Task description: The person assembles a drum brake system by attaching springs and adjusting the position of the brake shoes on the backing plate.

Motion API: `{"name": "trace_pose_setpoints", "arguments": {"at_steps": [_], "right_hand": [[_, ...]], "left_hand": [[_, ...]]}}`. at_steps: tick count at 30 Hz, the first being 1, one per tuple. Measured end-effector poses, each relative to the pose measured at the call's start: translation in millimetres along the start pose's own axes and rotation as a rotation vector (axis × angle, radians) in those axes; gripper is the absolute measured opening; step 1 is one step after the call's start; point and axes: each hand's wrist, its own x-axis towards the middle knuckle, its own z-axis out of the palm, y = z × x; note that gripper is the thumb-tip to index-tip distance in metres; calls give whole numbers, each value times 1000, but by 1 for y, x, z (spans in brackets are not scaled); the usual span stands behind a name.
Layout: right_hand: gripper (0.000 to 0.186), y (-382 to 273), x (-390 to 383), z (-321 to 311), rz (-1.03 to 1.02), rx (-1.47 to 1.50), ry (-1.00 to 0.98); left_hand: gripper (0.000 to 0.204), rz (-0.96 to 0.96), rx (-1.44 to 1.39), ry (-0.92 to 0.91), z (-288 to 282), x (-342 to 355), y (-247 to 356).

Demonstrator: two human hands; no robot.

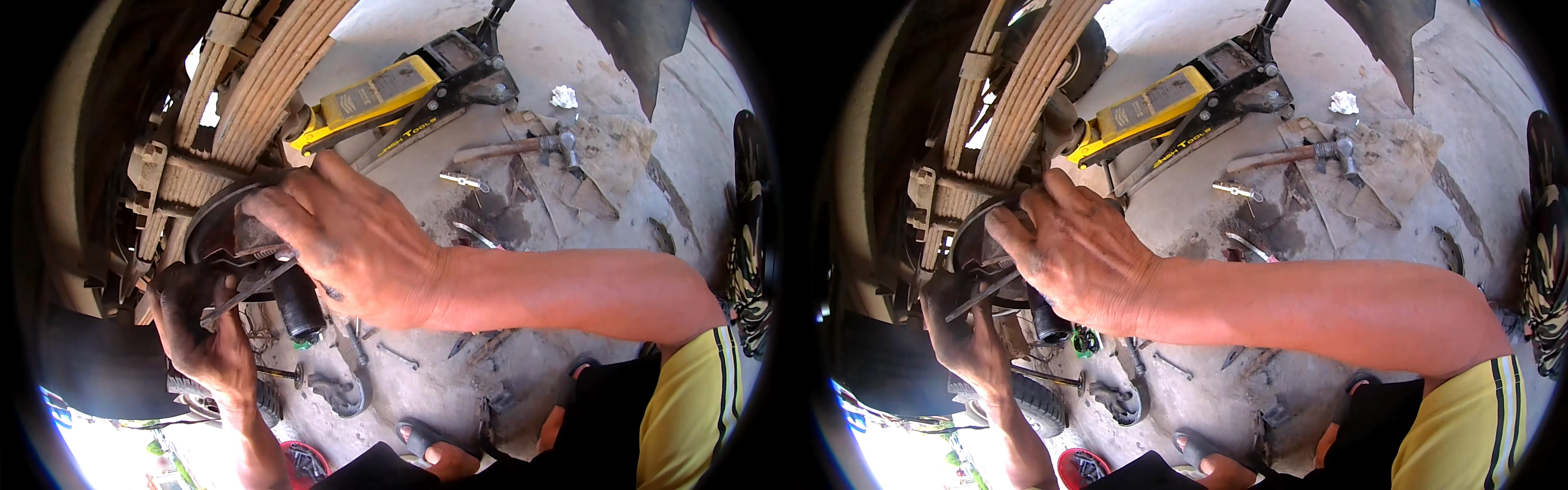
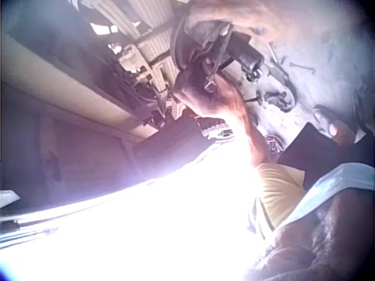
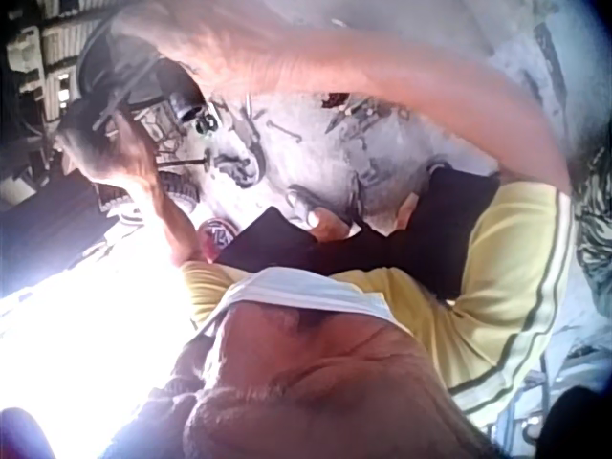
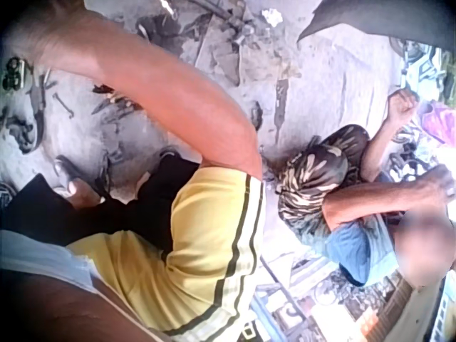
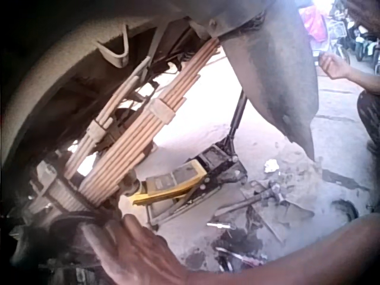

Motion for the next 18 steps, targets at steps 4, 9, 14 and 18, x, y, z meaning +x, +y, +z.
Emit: {"name": "trace_pose_setpoints", "arguments": {"at_steps": [4, 9, 14, 18], "right_hand": [[60, 3, -1, -4, -54, -31, -62], [59, -4, 5, -17, 26, 3, -184], [50, -4, 8, -28, -83, -115, -203], [48, 1, 5, -26, 15, -16, -80]], "left_hand": [[26, 6, 81, -20, 0, 5, 6], [18, -29, 104, -39, 1, 13, 15], [18, 51, 126, -71, 0, 15, 11], [34, 148, 308, 0, 3, 7, 1]]}}
